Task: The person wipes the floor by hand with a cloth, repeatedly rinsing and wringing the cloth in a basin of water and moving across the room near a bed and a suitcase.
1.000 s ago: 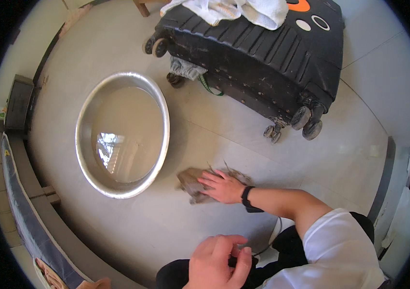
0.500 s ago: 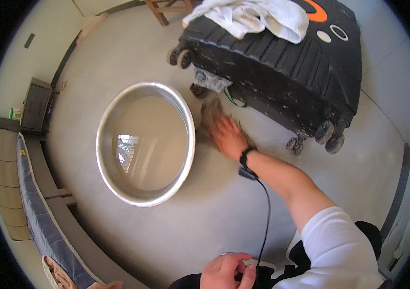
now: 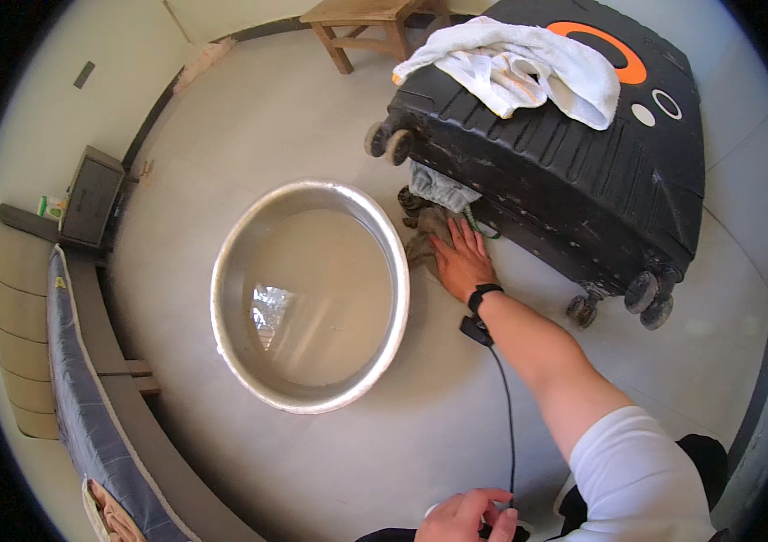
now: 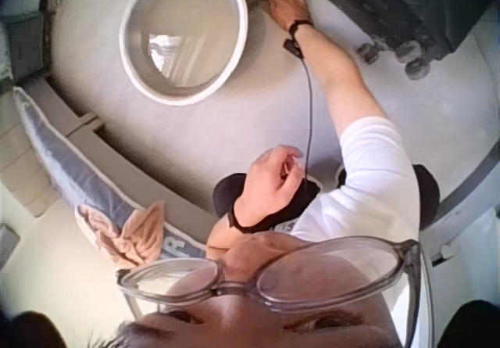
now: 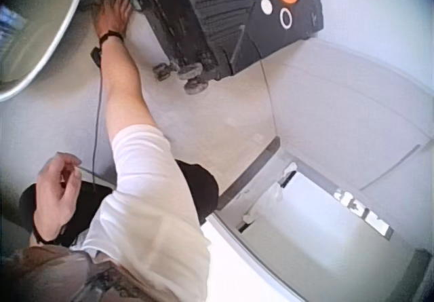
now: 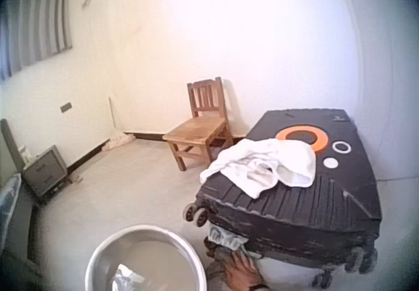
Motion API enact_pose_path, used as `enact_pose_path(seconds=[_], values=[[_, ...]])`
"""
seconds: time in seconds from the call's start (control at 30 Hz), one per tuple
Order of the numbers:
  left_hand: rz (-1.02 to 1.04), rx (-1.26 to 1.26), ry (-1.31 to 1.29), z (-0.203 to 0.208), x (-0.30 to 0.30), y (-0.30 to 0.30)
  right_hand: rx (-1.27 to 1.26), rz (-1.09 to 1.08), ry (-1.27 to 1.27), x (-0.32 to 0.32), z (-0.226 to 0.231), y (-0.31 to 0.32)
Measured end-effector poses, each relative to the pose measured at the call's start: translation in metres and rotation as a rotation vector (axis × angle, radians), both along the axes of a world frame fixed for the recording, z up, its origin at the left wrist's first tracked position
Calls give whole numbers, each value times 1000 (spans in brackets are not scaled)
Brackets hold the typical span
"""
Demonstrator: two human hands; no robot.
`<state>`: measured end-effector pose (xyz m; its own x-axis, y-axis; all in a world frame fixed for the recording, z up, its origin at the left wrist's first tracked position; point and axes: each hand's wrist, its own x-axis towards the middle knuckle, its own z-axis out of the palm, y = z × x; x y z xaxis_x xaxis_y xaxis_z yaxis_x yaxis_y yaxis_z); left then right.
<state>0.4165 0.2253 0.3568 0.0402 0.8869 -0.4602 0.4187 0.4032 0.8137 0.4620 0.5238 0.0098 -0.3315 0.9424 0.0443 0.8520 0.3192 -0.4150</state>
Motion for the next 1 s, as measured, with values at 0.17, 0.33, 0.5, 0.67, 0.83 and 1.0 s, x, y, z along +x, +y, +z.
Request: enact_pose_path(seconds=[0.17,0.33,0.5,0.67,0.83,1.0], values=[[-35,-21,26,3,2,-1,47,-189,-34,2,-9,-6],[-101,26,6,-2,7,-2,123,62,27,47,5,-130],[-282,20,-131,-11,39,11,-60,255,23,154,20,-263],[-371,22,-135,-24,47,15,-320,73,-213,274,48,-242],[-374,3,-82,-9,58,6,58,-710,-203,346,-10,-216],[-368,88,-3,0,70,-8,147,-978,-159,281,-24,-224]])
